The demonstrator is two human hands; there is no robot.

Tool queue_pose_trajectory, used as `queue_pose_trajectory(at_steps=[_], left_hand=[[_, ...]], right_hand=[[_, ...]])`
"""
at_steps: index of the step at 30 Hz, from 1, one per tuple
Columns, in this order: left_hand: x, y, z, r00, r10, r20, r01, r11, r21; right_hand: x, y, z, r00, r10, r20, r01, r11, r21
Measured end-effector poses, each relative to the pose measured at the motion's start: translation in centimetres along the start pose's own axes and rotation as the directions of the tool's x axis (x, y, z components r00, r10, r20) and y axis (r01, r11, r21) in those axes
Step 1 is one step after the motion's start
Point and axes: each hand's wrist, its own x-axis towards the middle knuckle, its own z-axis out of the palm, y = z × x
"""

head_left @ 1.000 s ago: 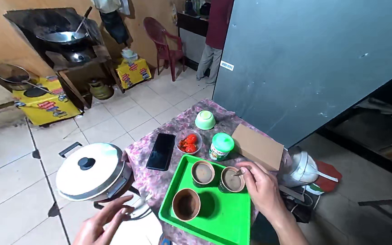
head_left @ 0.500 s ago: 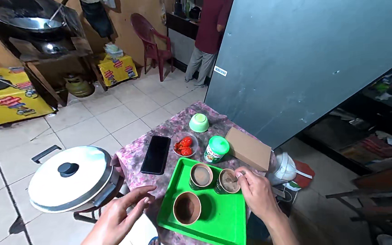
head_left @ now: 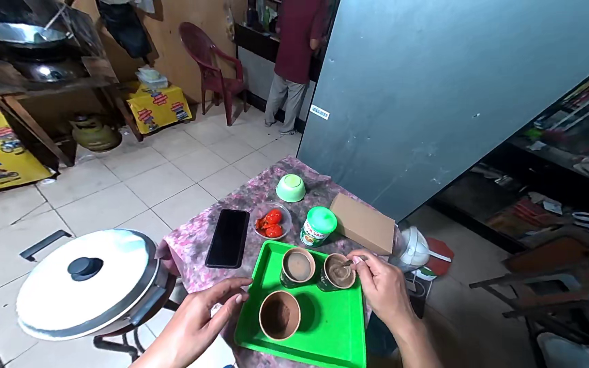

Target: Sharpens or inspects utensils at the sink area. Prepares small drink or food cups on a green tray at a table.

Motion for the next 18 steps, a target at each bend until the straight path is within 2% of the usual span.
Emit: queue_pose_trajectory(at_steps=[2, 6, 12, 18], left_hand=[[0.2, -0.1, 0.1, 1.0, 0.012, 0.007, -0.012, 1.0, -0.005], [0.6, -0.4, 0.0, 0.999, 0.026, 0.023, -0.026, 1.0, -0.006], [1.2, -0.5, 0.0, 0.999, 0.035, 0.032, -0.034, 0.999, -0.01], [2.0, -0.5, 0.4, 0.998, 0.047, 0.031, -0.047, 0.999, -0.005]], right_hand=[[-0.4, -0.3, 0.0, 1.0, 0.02, 0.021, -0.019, 0.999, -0.045], [-1.4, -1.2, -0.3, 0.998, -0.025, 0.049, 0.024, 0.999, 0.023], [-1.7, -2.8, -3.8, 0.974, -0.193, -0.117, 0.193, 0.981, -0.007], [-2.3, -3.6, -6.1, 0.942, -0.28, -0.188, 0.275, 0.96, -0.05]])
